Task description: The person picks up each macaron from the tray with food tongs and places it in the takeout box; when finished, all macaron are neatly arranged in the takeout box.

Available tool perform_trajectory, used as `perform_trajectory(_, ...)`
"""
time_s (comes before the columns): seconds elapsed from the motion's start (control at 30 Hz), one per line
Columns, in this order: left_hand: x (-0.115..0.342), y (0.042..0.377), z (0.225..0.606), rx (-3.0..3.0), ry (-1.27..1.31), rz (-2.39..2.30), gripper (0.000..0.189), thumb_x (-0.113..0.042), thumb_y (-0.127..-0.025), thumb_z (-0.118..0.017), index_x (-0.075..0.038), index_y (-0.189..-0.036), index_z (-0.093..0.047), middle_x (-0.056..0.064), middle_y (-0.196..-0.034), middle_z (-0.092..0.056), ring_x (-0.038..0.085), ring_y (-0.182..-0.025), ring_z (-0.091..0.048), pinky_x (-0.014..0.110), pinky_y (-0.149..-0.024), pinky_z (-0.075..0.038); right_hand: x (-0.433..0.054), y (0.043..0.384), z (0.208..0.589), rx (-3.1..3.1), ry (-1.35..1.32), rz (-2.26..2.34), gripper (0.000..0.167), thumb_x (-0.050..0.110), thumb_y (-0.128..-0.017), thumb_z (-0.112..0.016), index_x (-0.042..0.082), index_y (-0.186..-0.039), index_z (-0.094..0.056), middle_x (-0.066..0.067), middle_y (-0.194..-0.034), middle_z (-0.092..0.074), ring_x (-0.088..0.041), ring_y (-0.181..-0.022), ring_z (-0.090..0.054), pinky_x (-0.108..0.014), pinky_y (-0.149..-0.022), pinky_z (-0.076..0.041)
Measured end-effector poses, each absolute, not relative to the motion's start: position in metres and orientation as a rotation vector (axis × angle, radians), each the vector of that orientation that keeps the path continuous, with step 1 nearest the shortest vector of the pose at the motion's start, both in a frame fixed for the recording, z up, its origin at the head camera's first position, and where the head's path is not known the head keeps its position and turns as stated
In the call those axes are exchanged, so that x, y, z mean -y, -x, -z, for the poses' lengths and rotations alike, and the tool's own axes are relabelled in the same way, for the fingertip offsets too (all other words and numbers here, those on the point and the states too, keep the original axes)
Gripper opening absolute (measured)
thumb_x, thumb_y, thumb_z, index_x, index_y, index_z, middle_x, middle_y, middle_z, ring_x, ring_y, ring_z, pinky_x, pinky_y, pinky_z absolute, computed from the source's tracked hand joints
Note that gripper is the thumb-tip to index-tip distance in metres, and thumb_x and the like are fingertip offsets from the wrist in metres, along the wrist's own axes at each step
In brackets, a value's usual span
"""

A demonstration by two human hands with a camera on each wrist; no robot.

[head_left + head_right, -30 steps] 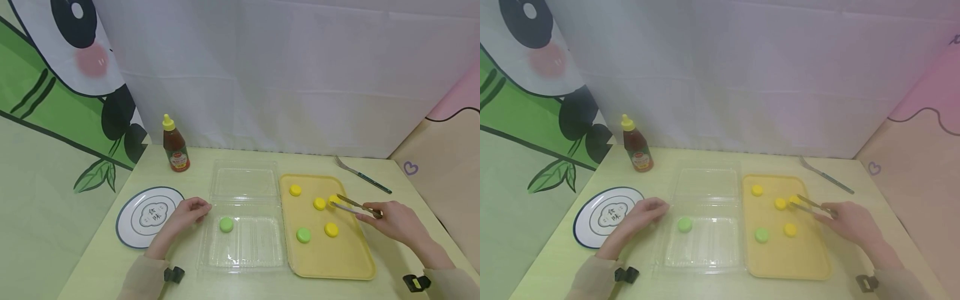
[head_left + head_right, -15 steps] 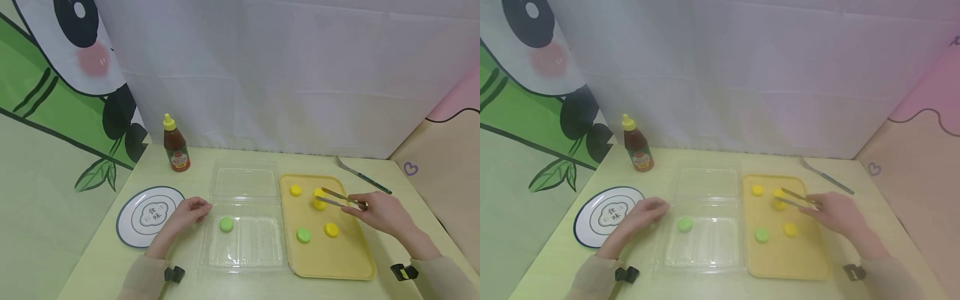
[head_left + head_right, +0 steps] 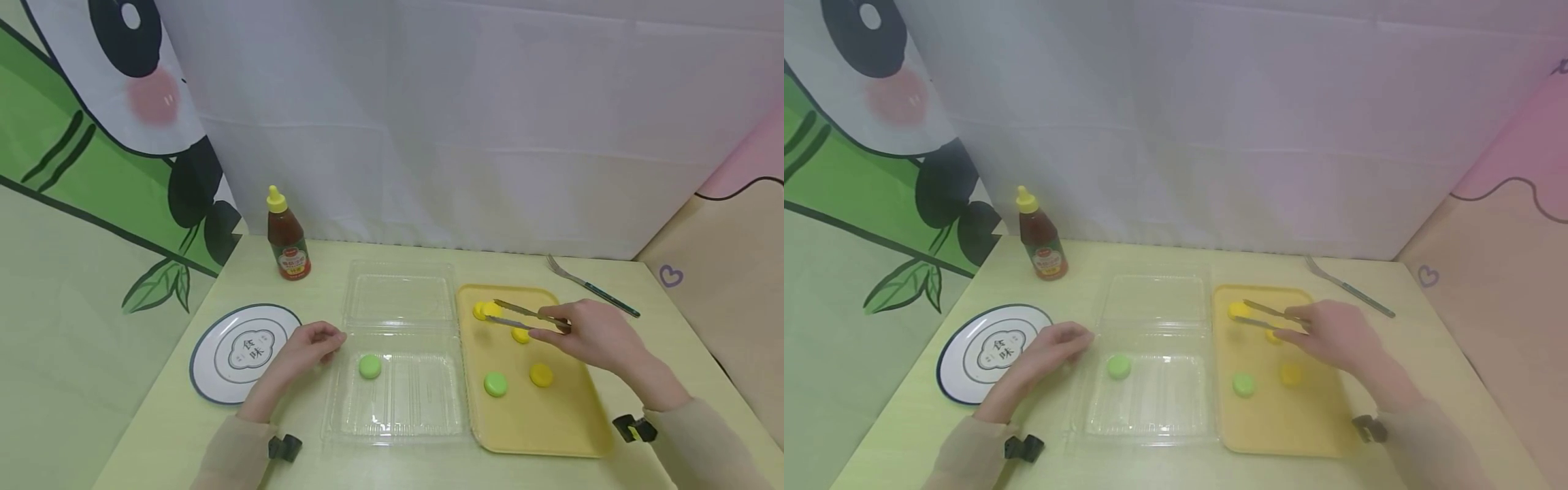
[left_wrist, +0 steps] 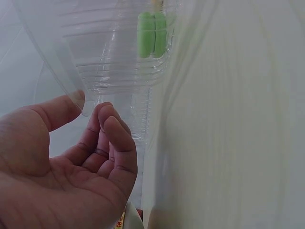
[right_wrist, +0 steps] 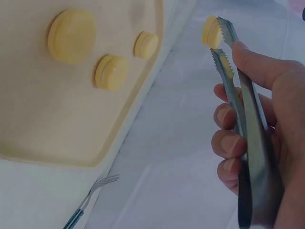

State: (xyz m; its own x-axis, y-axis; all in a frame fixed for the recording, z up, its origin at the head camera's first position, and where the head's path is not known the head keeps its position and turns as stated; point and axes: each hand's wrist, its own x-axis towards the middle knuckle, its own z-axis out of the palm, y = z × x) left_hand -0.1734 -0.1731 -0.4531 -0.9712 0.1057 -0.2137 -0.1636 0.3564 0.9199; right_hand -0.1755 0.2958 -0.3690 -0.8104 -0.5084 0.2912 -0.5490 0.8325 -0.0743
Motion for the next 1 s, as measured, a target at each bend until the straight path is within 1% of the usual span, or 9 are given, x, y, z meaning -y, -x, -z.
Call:
perform_trajectory(0.13,0.173,0.174,0.453,-2.386,0.056,-1.656,0.024,-0.022,-0.097,-0.066,0.001,-0.105,-0.066,0.009,-0.088,-0.066,0.018,-0.076,-0.058,0.031,-0.069,-0.048,-0.284,0.177,0.368,2.742,-0.854,-0.242,0.034,0.042,-0.085,-0.078,0.031,-0.071,-0.049,0.017,-0.058,-0.02,0.002,-0.052,-0.017,-0.023,-0.05,-0.015)
perform_trajectory(0.23,0.173,0.174,0.453,-2.385,0.055,-1.656,0.024,-0.022,-0.097,-0.066,0.001,-0.105,-0.066,0.008,-0.087,-0.066,0.018,-0.076,-0.057,0.031,-0.069,-0.048,-0.275,0.177,0.367,2.74,-0.892,-0.262,0.037,0.04,-0.086,-0.078,0.03,-0.07,-0.045,0.017,-0.059,-0.014,0.001,-0.053,-0.013,-0.023,-0.052,-0.012)
perform_trajectory(0.47,0.173,0.174,0.454,-2.381,0.055,-1.657,0.024,-0.022,-0.097,-0.066,0.001,-0.104,-0.066,0.008,-0.087,-0.065,0.018,-0.076,-0.057,0.031,-0.069,-0.048,-0.255,0.176,0.368,2.764,-0.951,-0.336,0.029,0.038,-0.086,-0.078,0.028,-0.075,-0.053,0.016,-0.06,-0.013,0.002,-0.054,-0.011,-0.022,-0.052,-0.011)
perform_trajectory(0.6,0.173,0.174,0.455,-2.379,0.05,-1.663,0.024,-0.021,-0.097,-0.066,0.002,-0.104,-0.066,0.008,-0.086,-0.065,0.017,-0.075,-0.057,0.031,-0.068,-0.048,-0.243,0.176,0.37,2.757,-0.995,-0.364,0.035,0.038,-0.085,-0.079,0.028,-0.072,-0.048,0.016,-0.061,-0.013,0.002,-0.054,-0.012,-0.022,-0.052,-0.012)
perform_trajectory(0.7,0.174,0.174,0.455,-2.379,0.04,-1.67,0.024,-0.021,-0.097,-0.066,0.002,-0.104,-0.066,0.008,-0.085,-0.065,0.017,-0.074,-0.057,0.03,-0.067,-0.048,-0.233,0.175,0.371,2.754,-1.021,-0.35,0.032,0.039,-0.085,-0.079,0.028,-0.073,-0.051,0.017,-0.058,-0.017,0.002,-0.053,-0.016,-0.021,-0.05,-0.015)
perform_trajectory(0.77,0.174,0.174,0.456,-2.378,0.034,-1.675,0.024,-0.02,-0.097,-0.066,0.002,-0.104,-0.066,0.009,-0.084,-0.065,0.017,-0.073,-0.056,0.03,-0.066,-0.047,-0.227,0.173,0.372,2.756,-1.036,-0.341,0.024,0.04,-0.084,-0.08,0.027,-0.078,-0.06,0.018,-0.056,-0.025,0.003,-0.051,-0.021,-0.021,-0.048,-0.019)
perform_trajectory(0.83,0.174,0.174,0.456,-2.38,0.031,-1.672,0.024,-0.02,-0.097,-0.066,0.002,-0.104,-0.066,0.009,-0.085,-0.065,0.017,-0.073,-0.056,0.03,-0.066,-0.047,-0.221,0.172,0.372,2.759,-1.052,-0.323,0.02,0.041,-0.084,-0.079,0.026,-0.083,-0.065,0.018,-0.055,-0.032,0.003,-0.05,-0.026,-0.021,-0.047,-0.023)
perform_trajectory(0.9,0.174,0.175,0.456,-2.384,0.029,-1.666,0.024,-0.021,-0.097,-0.066,0.002,-0.105,-0.066,0.009,-0.085,-0.065,0.017,-0.074,-0.056,0.03,-0.066,-0.047,-0.215,0.17,0.372,2.759,-1.079,-0.323,0.021,0.041,-0.084,-0.079,0.024,-0.086,-0.068,0.017,-0.055,-0.037,0.002,-0.049,-0.03,-0.021,-0.046,-0.026)
perform_trajectory(1.0,0.174,0.175,0.456,-2.395,0.027,-1.652,0.024,-0.021,-0.097,-0.065,0.002,-0.105,-0.066,0.008,-0.085,-0.065,0.017,-0.074,-0.057,0.031,-0.067,-0.048,-0.207,0.168,0.373,2.753,-1.117,-0.33,0.021,0.04,-0.084,-0.079,0.022,-0.09,-0.071,0.017,-0.06,-0.049,0.003,-0.05,-0.035,-0.021,-0.048,-0.032)
